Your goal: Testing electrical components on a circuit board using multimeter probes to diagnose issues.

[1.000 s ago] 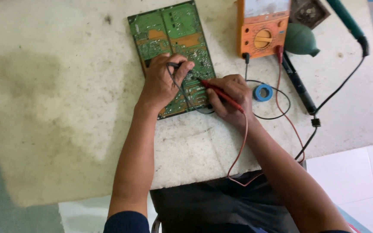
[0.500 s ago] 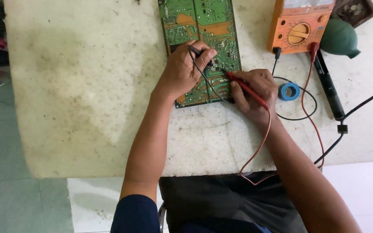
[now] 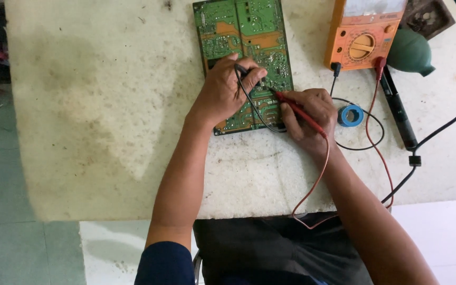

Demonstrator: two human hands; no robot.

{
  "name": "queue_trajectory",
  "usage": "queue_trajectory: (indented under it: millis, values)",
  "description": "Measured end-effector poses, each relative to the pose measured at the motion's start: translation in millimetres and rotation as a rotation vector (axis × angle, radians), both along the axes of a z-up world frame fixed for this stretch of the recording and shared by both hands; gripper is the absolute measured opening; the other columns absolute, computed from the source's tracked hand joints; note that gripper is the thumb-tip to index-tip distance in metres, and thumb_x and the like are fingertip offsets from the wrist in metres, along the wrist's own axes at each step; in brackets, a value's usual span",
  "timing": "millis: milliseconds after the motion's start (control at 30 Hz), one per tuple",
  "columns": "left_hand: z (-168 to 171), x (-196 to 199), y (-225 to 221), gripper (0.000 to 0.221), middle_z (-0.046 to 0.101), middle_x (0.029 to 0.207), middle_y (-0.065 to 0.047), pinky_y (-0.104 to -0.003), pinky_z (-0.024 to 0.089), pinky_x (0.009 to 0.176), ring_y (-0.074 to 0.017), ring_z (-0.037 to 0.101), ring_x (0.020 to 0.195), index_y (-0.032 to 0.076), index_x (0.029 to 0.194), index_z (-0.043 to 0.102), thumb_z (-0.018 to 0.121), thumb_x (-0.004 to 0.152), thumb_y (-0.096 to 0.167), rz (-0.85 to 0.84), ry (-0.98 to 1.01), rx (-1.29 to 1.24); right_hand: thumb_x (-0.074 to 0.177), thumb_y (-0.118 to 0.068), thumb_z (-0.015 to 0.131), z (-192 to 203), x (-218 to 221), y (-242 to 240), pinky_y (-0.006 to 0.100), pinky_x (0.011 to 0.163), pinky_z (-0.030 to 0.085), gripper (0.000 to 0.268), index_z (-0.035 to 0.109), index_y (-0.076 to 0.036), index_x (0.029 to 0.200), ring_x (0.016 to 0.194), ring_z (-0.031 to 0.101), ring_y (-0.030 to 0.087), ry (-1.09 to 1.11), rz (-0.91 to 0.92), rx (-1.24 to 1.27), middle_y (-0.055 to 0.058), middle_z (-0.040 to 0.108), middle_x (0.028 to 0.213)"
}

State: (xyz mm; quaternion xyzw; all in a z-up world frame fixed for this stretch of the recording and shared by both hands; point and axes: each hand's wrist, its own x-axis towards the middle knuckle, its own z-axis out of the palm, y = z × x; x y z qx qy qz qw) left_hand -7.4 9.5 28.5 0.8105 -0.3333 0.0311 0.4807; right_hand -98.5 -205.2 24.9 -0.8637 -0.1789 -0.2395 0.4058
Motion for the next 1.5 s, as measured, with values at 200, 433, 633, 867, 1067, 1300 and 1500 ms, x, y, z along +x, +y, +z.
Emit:
queue_trajectory:
  millis: [200,433,633,867,1067,1300,1500]
  values:
    - [-12.4,-0.5,-0.8,0.034,0.071,0.070,-0.014,-0.061,0.041,0.119,-0.0369,0.076,0.076,0.012,0.095,0.068,0.056,0.115,0.036,0.056,0.013,-0.063,0.093,-0.010,0.079,-14.3,7.4,-6.4,0.043,0.085,0.053,0.022,0.080,-0.002,0.114,0.081,0.070,0.036,-0.100,0.037,0.050,0.016,0.073,0.082]
    - [-15.3,3.4,0.0,0.034,0.070,0.068,-0.013,-0.056,0.045,0.118,-0.0374,0.075,0.077,0.011,0.097,0.071,0.059,0.116,0.037,0.072,-0.056,0.017,0.088,-0.010,0.081,-7.9,7.5,-1.1,0.041,0.084,0.055,0.021,0.080,-0.007,0.109,0.084,0.072,0.034,-0.065,-0.012,0.101,0.013,0.077,0.086]
    - [-18.4,-0.9,1.4,0.033,0.070,0.071,-0.017,-0.060,0.043,0.120,-0.0427,0.076,0.087,0.010,0.102,0.072,0.061,0.116,0.038,0.121,-0.015,0.065,0.090,-0.012,0.080,-1.8,8.0,-1.7,0.038,0.080,0.056,0.019,0.079,-0.007,0.108,0.079,0.072,0.033,-0.070,-0.017,0.097,0.013,0.075,0.080]
    - [-16.7,0.3,-0.9,0.030,0.073,0.076,-0.016,-0.062,0.041,0.120,-0.0465,0.075,0.098,0.013,0.104,0.071,0.061,0.116,0.038,0.111,0.022,0.054,0.088,-0.012,0.081,-7.6,6.6,-2.2,0.038,0.081,0.056,0.021,0.080,-0.009,0.109,0.084,0.072,0.033,-0.020,-0.022,0.124,0.013,0.076,0.082]
    - [-18.0,0.4,-1.2,0.031,0.071,0.070,-0.017,-0.058,0.045,0.117,-0.0421,0.075,0.082,0.010,0.098,0.071,0.064,0.114,0.036,0.119,-0.030,-0.021,0.090,-0.012,0.080,-6.3,7.6,-3.5,0.038,0.081,0.055,0.019,0.080,-0.007,0.109,0.082,0.071,0.033,-0.063,0.013,0.096,0.013,0.075,0.082]
    - [-7.1,-2.9,-2.0,0.030,0.070,0.069,-0.017,-0.062,0.043,0.117,-0.0421,0.075,0.078,0.010,0.095,0.070,0.060,0.113,0.033,0.079,0.001,-0.118,0.095,-0.011,0.079,-14.2,8.6,-2.9,0.040,0.081,0.052,0.020,0.079,-0.004,0.113,0.084,0.068,0.034,-0.080,0.023,0.053,0.014,0.073,0.082]
    - [-7.6,-2.5,1.6,0.031,0.068,0.072,-0.015,-0.059,0.050,0.107,-0.0388,0.074,0.076,0.011,0.098,0.067,0.057,0.115,0.035,0.101,0.050,-0.144,0.093,-0.011,0.080,-20.5,10.2,-6.8,0.042,0.081,0.051,0.021,0.080,-0.004,0.113,0.083,0.068,0.035,-0.109,0.022,0.057,0.015,0.073,0.082]
